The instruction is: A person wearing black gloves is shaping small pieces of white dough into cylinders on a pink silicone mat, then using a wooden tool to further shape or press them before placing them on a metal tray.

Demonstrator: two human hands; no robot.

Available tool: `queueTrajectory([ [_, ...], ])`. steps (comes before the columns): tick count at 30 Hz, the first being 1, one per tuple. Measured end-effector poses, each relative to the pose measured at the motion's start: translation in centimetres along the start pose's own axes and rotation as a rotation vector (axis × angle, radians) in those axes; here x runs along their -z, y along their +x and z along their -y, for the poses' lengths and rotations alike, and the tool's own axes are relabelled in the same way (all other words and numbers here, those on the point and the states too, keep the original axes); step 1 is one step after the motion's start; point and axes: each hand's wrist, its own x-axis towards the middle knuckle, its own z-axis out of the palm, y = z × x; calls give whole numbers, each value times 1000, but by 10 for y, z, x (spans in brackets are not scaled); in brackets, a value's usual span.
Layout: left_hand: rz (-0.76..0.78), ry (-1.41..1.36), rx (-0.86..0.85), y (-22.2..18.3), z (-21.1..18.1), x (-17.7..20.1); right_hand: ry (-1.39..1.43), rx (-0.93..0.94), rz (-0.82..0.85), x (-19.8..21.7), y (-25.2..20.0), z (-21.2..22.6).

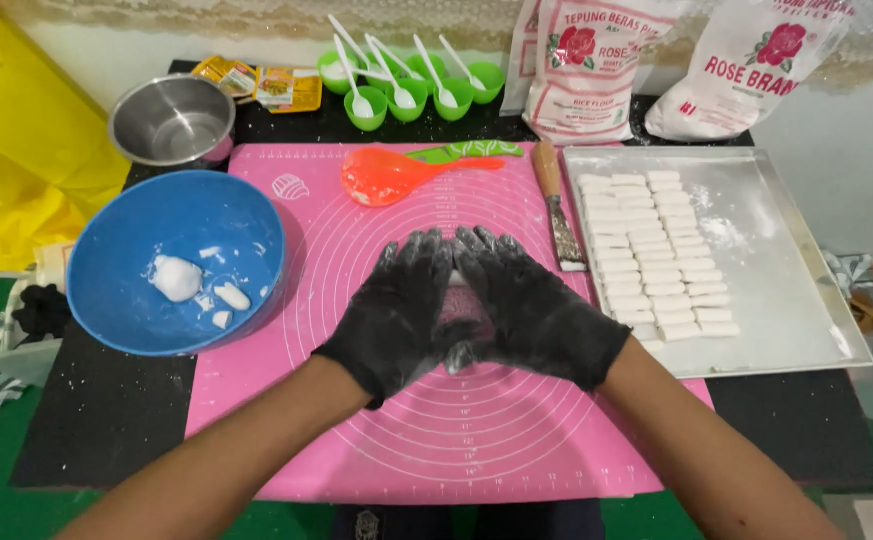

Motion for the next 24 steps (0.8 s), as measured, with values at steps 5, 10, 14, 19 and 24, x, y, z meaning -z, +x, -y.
queueTrajectory([
  [5,-17,-266,-90,-22,-25,60,-74,99,-219,23,-30,48],
  [10,-6,-197,-65,-48,-53,76,184,10,-136,29,-57,83],
  [14,9,-167,-72,-39,-45,66,-11,84,-238,11,-52,71],
  [19,206,92,-48,9,5,10,-275,98,-206,-59,-7,-21],
  [24,587,91,64,18,27,-19,-292,124,-211,-57,-2,-26],
])
